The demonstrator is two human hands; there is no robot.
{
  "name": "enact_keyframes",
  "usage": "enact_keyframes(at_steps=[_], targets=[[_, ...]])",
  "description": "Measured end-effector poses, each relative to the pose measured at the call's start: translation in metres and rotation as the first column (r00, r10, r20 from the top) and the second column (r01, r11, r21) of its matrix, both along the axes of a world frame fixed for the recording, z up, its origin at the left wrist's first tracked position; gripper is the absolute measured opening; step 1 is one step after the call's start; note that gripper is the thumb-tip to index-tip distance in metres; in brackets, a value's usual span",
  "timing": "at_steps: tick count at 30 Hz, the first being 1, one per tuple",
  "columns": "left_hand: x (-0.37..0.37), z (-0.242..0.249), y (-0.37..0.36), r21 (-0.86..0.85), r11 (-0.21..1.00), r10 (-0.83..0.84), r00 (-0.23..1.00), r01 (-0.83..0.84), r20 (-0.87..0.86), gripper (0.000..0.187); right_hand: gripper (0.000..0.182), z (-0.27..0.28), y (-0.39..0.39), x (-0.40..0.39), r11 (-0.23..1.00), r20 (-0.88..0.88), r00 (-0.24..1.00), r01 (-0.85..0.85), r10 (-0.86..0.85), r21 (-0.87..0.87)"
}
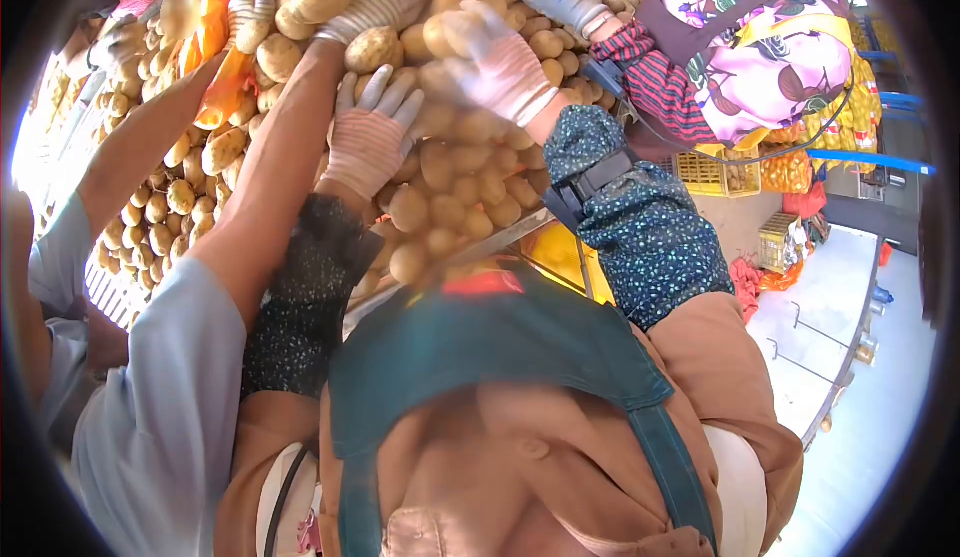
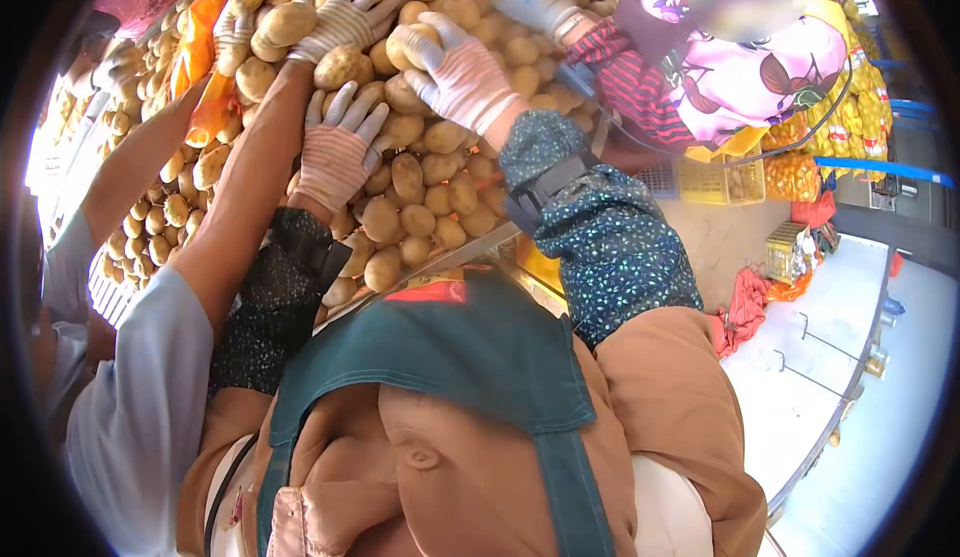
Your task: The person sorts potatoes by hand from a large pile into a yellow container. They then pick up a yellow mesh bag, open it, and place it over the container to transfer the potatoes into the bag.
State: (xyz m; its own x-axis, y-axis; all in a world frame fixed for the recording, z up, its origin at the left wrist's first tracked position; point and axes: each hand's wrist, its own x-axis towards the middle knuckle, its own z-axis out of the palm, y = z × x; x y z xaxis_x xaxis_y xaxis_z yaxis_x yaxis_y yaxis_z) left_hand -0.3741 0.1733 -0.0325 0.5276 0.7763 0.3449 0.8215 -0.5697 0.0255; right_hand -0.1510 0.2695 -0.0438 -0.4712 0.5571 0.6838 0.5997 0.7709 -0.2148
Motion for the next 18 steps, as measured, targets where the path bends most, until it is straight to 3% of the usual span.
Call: enact_keyframes(at_steps=[3,4,5,7,10,11,17,18], targets=[[-0.017,-0.012,0.003,-0.023,0.998,-0.051,0.999,0.052,0.005,0.043,0.055,-0.009,0.004,-0.005,0.985,-0.157,0.983,0.073,-0.097,-0.155],[-0.019,-0.012,0.004,-0.02,0.997,-0.071,0.997,0.071,-0.002,0.044,0.054,-0.009,0.003,-0.003,0.981,-0.112,0.986,0.1,-0.12,-0.169],[-0.015,-0.009,-0.006,-0.019,0.998,-0.049,0.989,0.052,0.136,0.044,0.054,-0.009,-0.002,0.006,0.975,-0.067,0.987,0.129,-0.143,-0.182],[-0.011,0.009,-0.028,-0.029,0.994,-0.102,0.987,0.106,0.123,0.043,0.061,-0.011,-0.01,0.027,0.955,0.027,0.984,0.177,-0.175,-0.24],[-0.011,0.003,-0.06,-0.06,0.991,-0.11,0.985,0.119,0.134,0.048,0.07,-0.034,-0.026,0.057,0.858,-0.136,0.96,0.149,-0.244,-0.492],[-0.014,-0.005,-0.071,-0.079,0.99,-0.104,0.984,0.116,0.142,0.05,0.076,-0.035,-0.035,0.065,0.835,-0.099,0.955,0.19,-0.279,-0.516],[-0.063,-0.055,-0.124,-0.251,0.967,0.057,0.995,-0.035,0.081,0.064,0.067,-0.047,-0.085,0.091,0.676,0.028,0.924,0.299,-0.381,-0.674],[-0.072,-0.069,-0.138,-0.093,0.994,0.088,0.951,-0.063,0.297,0.055,0.064,-0.043,-0.1,0.091,0.629,0.067,0.924,0.308,-0.377,-0.713]])
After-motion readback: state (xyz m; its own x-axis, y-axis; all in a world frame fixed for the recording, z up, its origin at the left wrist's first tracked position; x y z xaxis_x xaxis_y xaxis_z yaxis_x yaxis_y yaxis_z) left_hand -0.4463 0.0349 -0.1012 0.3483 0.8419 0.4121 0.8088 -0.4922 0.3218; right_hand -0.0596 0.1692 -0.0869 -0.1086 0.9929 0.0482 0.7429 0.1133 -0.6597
